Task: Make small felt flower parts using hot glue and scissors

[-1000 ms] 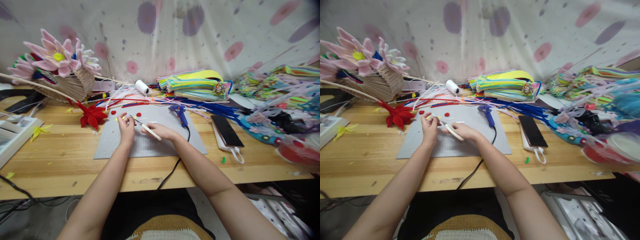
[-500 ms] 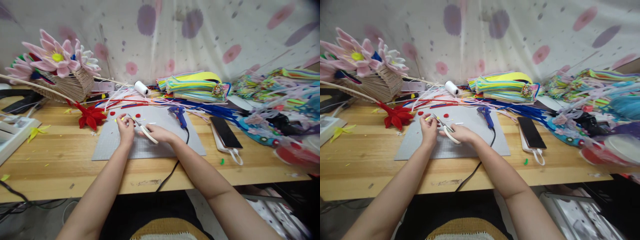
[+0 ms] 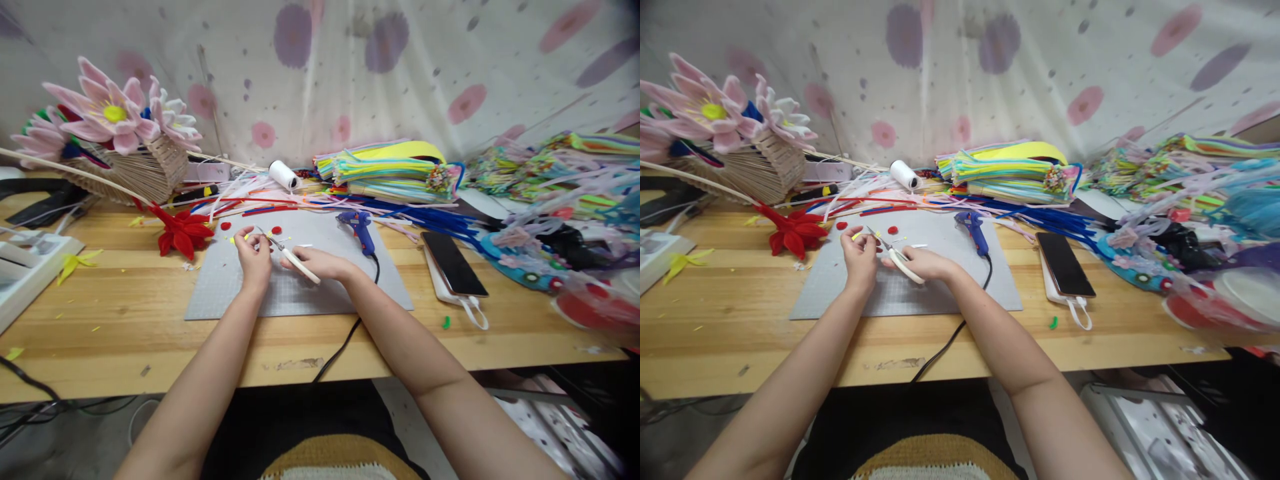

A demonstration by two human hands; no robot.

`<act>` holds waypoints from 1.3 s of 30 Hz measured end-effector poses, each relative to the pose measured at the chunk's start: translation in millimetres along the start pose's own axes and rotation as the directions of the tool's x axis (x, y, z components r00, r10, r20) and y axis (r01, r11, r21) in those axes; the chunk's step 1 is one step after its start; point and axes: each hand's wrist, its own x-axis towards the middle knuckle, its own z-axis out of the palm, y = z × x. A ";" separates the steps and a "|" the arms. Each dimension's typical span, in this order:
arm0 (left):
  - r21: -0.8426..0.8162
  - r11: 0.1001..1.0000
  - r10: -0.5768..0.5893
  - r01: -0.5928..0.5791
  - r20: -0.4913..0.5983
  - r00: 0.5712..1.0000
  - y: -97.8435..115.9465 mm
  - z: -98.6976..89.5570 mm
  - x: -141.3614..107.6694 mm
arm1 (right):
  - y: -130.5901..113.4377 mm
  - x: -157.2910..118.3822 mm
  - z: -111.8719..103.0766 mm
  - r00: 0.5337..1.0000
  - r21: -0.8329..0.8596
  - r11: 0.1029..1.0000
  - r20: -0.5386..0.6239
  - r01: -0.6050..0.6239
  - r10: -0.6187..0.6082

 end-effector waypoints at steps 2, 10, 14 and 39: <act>0.003 1.000 0.004 -0.004 0.003 1.000 0.5 0.2 -0.4 | -1.1 -0.8 -0.6 1.000 0.012 1.000 0.000 -0.003 0.003; -0.007 1.000 -0.018 0.018 -0.012 1.000 -1.0 -0.7 0.9 | -1.0 -0.6 2.1 0.999 0.139 0.990 0.029 0.033 -0.038; -0.022 0.998 -0.051 0.051 -0.027 0.998 -2.4 -0.5 2.3 | 2.5 3.2 5.1 1.000 0.152 0.988 0.024 0.006 -0.009; -0.010 0.984 -0.177 0.177 -0.116 0.977 4.5 -2.0 7.4 | 2.6 7.2 13.3 0.997 -0.064 0.997 -0.072 -0.048 0.043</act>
